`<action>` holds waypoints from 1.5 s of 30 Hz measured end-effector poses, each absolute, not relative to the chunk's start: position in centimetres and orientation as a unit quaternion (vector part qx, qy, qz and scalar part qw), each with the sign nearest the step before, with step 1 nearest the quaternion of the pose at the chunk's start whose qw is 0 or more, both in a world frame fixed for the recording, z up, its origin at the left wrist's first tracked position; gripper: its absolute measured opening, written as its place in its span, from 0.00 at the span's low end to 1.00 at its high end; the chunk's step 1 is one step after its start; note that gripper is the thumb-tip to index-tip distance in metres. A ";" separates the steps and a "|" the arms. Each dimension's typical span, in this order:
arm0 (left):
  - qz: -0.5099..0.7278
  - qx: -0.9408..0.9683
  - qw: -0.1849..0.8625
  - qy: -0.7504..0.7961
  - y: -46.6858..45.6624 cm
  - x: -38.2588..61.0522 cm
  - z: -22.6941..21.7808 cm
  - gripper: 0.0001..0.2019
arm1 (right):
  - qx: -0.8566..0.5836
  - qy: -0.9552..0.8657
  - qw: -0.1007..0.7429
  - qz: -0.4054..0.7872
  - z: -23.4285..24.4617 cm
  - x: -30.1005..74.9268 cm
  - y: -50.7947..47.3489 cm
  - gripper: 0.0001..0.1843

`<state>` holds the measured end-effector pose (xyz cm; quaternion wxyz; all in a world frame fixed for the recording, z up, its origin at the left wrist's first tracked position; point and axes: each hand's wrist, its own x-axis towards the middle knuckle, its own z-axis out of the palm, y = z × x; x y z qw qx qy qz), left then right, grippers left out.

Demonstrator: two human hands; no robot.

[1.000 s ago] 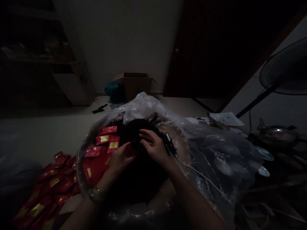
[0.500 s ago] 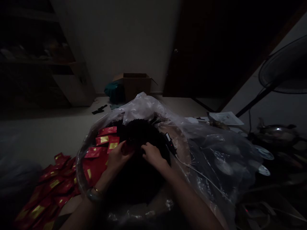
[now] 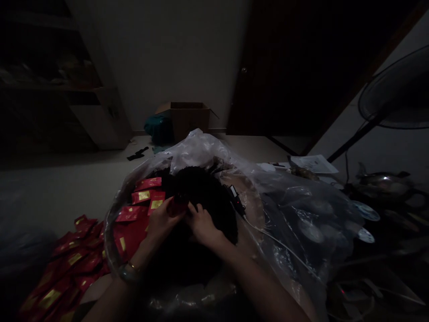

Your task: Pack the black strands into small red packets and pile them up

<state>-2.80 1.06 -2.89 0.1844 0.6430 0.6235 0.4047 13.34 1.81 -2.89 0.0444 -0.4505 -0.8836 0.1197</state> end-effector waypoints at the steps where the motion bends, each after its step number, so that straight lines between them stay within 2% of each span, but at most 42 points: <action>1: 0.404 0.642 0.183 0.625 1.1 -2.8 -2.9 0.24 | -0.453 -0.886 0.029 0.095 -3.0 12.9 1.6 0.41; 5: 0.404 0.641 0.174 0.628 1.0 -2.7 -2.7 0.24 | -0.482 -0.874 0.023 0.056 -2.2 12.8 1.7 0.23; 11: 0.401 0.641 0.190 0.626 0.8 -2.4 -2.2 0.21 | -0.539 -0.831 0.098 0.097 -1.0 15.6 3.8 0.17; 18: 0.401 0.651 0.199 0.614 0.7 -2.3 -2.8 0.22 | -0.505 -0.756 0.368 0.195 1.3 17.8 4.7 0.15; 21: 0.403 0.661 0.186 0.605 0.7 -2.1 -3.3 0.21 | -0.456 -0.742 0.431 0.237 2.1 16.8 3.6 0.15; 25: 0.398 0.671 0.180 0.599 0.7 -2.1 -3.7 0.21 | -0.405 -0.731 0.441 0.328 2.4 15.3 2.2 0.23; 27: 0.401 0.674 0.182 0.593 0.7 -2.1 -3.9 0.22 | -0.392 -0.731 0.447 0.334 2.6 15.1 1.8 0.25; 30: 0.418 0.670 0.183 0.585 0.7 -2.2 -4.1 0.25 | -0.394 -0.775 0.422 0.258 2.9 15.0 1.5 0.21; 33: 0.428 0.671 0.184 0.577 0.7 -2.2 -4.2 0.29 | -0.387 -0.839 0.332 0.191 2.7 14.9 1.3 0.19; 36: 0.435 0.673 0.213 0.559 0.7 -2.0 -4.2 0.32 | -0.380 -0.864 0.275 0.183 2.1 14.7 1.6 0.10; 40: 0.460 0.632 0.350 0.516 0.9 -1.8 -3.6 0.32 | -0.405 -0.815 0.350 0.223 2.3 15.8 2.7 0.09; 42: 0.449 0.593 0.453 0.490 0.9 -1.9 -2.9 0.28 | -0.414 -0.782 0.384 0.263 3.0 16.6 3.2 0.07; 45: 0.397 0.546 0.583 0.452 0.6 -2.0 -1.7 0.22 | -0.420 -0.751 0.389 0.330 3.9 17.6 3.6 0.04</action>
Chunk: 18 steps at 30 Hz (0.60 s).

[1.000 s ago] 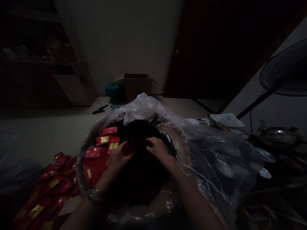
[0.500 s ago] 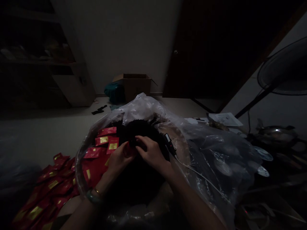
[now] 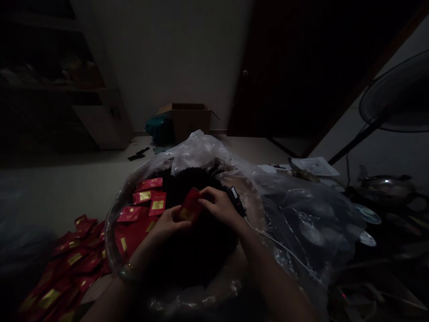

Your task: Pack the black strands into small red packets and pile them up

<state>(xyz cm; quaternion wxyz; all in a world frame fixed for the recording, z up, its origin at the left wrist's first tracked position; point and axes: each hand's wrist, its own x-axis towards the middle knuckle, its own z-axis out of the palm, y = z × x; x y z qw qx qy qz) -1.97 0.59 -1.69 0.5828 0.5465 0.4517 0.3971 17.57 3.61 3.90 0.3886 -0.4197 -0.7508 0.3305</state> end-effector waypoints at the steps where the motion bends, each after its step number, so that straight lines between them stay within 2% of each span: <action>1: 0.387 0.533 0.607 0.444 0.4 -2.0 -1.3 0.23 | -0.420 -0.744 0.384 0.350 4.1 17.7 3.6 0.05; 5: 0.368 0.497 0.666 0.417 -0.2 -1.9 -0.5 0.26 | -0.414 -0.733 0.360 0.402 4.2 17.2 3.3 0.06; 9: 0.387 0.502 0.643 0.430 -0.2 -1.8 -0.6 0.23 | -0.418 -0.736 0.352 0.398 4.2 17.2 3.4 0.06; 15: 0.393 0.509 0.606 0.468 0.1 -1.5 -0.7 0.21 | -0.463 -0.719 0.430 0.289 4.8 18.4 3.7 0.06; 18: 0.402 0.508 0.601 0.467 0.1 -1.4 -0.8 0.21 | -0.396 -0.784 0.413 0.240 4.7 17.9 3.1 0.08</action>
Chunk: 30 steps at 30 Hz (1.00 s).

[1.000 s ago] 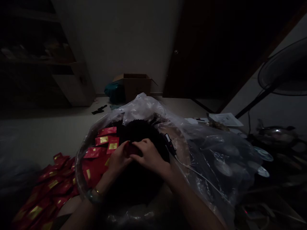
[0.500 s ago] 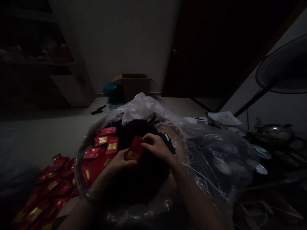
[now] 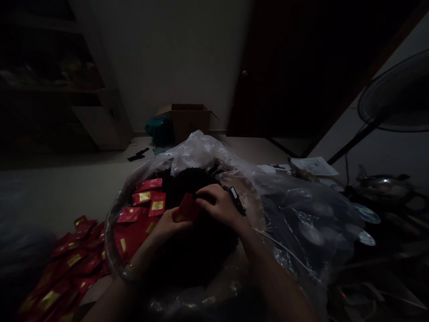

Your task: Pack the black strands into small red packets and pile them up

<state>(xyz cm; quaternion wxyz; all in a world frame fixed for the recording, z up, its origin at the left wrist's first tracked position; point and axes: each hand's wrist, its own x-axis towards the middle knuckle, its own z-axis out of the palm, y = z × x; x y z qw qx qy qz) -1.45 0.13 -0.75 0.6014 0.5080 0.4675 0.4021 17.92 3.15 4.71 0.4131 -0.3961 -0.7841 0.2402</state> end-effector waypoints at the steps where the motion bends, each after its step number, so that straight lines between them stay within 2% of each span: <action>1: 0.403 0.512 0.599 0.466 0.1 -1.4 -0.8 0.21 | -0.371 -0.809 0.388 0.239 4.6 17.6 2.9 0.11; 3: 0.398 0.521 0.596 0.464 0.1 -1.5 -0.9 0.21 | -0.350 -0.836 0.335 0.258 4.4 17.1 2.6 0.19; 5: 0.388 0.531 0.597 0.459 -0.1 -1.5 -0.9 0.20 | -0.360 -0.836 0.300 0.285 4.3 16.8 2.5 0.21; 9: 0.355 0.547 0.616 0.441 -0.3 -1.4 -0.9 0.19 | -0.364 -0.836 0.231 0.339 4.5 17.1 2.6 0.08; 11: 0.342 0.550 0.621 0.442 -0.4 -1.4 -0.9 0.18 | -0.361 -0.837 0.211 0.352 4.8 17.3 2.6 0.06; 16: 0.356 0.558 0.618 0.424 -0.2 -1.4 -1.2 0.21 | -0.325 -0.840 0.221 0.373 5.2 17.3 2.4 0.05; 22: 0.340 0.547 0.637 0.424 -0.3 -1.4 -1.2 0.21 | -0.370 -0.832 0.201 0.361 5.1 17.8 2.6 0.05; 27: 0.339 0.544 0.634 0.432 -0.4 -1.4 -1.0 0.23 | -0.403 -0.829 0.213 0.324 5.7 19.3 3.2 0.08; 30: 0.350 0.540 0.633 0.430 -0.3 -1.4 -0.8 0.24 | -0.362 -0.834 0.234 0.344 6.1 19.5 3.1 0.10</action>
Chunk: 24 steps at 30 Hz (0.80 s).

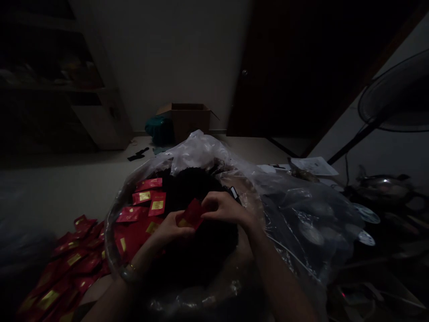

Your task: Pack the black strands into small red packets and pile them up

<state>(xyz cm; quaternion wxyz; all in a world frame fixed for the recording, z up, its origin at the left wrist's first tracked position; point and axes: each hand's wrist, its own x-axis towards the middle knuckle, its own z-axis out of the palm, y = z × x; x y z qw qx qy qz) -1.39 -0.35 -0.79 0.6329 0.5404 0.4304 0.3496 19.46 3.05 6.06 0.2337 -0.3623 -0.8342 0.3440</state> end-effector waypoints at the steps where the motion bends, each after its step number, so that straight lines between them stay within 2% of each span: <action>1: 0.355 0.539 0.634 0.427 -0.3 -1.4 -0.7 0.24 | -0.333 -0.841 0.230 0.358 6.0 19.3 2.9 0.12; 3: 0.361 0.534 0.638 0.421 -0.3 -1.5 -0.5 0.25 | -0.283 -0.850 0.210 0.391 5.8 18.7 2.6 0.15; 5: 0.355 0.526 0.648 0.421 -0.3 -1.5 -0.4 0.26 | -0.268 -0.848 0.195 0.414 5.5 18.2 2.5 0.14; 14: 0.339 0.490 0.692 0.408 -0.4 -1.6 -0.4 0.24 | -0.316 -0.847 0.234 0.358 5.5 18.9 3.0 0.14; 21: 0.336 0.507 0.694 0.386 -0.5 -1.7 -0.3 0.24 | -0.285 -0.829 0.198 0.439 5.4 18.7 2.7 0.14; 24: 0.312 0.528 0.694 0.378 -0.5 -1.5 -0.6 0.23 | -0.279 -0.828 0.221 0.434 5.6 18.8 2.7 0.14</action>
